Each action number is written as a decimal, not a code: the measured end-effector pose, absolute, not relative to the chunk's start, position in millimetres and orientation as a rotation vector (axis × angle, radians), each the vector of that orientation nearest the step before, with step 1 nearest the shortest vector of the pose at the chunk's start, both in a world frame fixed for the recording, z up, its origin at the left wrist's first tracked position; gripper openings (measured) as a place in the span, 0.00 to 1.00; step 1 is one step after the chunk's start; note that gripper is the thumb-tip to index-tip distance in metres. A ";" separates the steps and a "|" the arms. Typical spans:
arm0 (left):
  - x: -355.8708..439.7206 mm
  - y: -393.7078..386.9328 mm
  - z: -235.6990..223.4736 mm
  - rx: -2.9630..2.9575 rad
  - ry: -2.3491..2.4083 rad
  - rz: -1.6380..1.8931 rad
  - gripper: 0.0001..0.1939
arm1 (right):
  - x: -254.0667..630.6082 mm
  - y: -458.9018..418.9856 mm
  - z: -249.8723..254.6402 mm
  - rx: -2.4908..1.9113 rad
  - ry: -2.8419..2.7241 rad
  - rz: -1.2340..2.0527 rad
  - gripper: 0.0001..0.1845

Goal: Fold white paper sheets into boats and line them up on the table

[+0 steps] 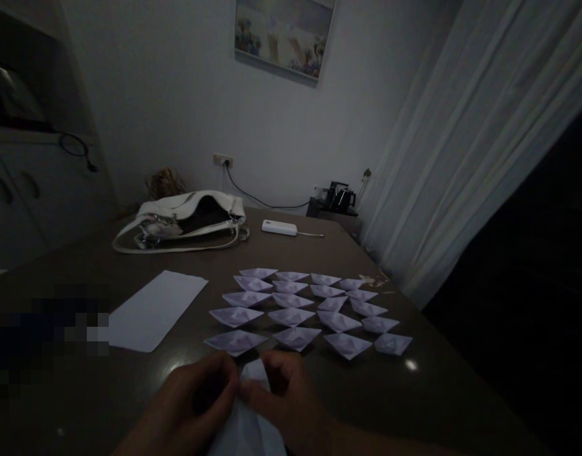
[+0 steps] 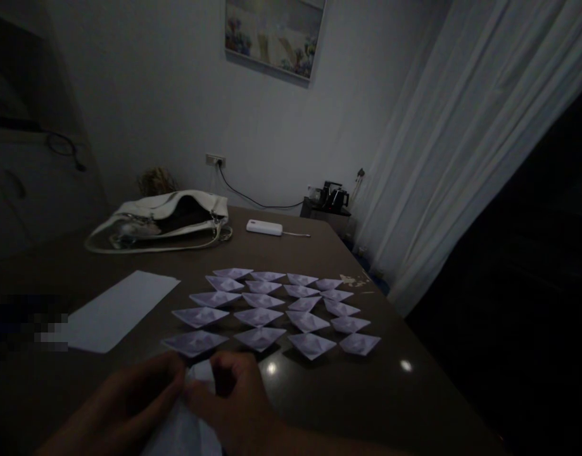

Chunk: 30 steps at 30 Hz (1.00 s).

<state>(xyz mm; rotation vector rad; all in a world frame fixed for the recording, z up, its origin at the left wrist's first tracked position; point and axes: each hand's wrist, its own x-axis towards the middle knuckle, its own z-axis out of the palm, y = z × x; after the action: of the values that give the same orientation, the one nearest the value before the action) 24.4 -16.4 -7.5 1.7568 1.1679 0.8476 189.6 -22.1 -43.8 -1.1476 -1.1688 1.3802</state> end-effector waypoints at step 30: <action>20.5 -15.7 -20.5 1.913 1.117 0.919 0.13 | 193.5 -24.5 -45.1 -1.152 -1.304 1.447 0.25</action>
<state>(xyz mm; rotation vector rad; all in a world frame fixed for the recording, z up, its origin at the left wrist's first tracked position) 20.5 -15.7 -20.5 1.9126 1.1172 0.9195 193.5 -24.5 -45.1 -1.1522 -1.3037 1.4468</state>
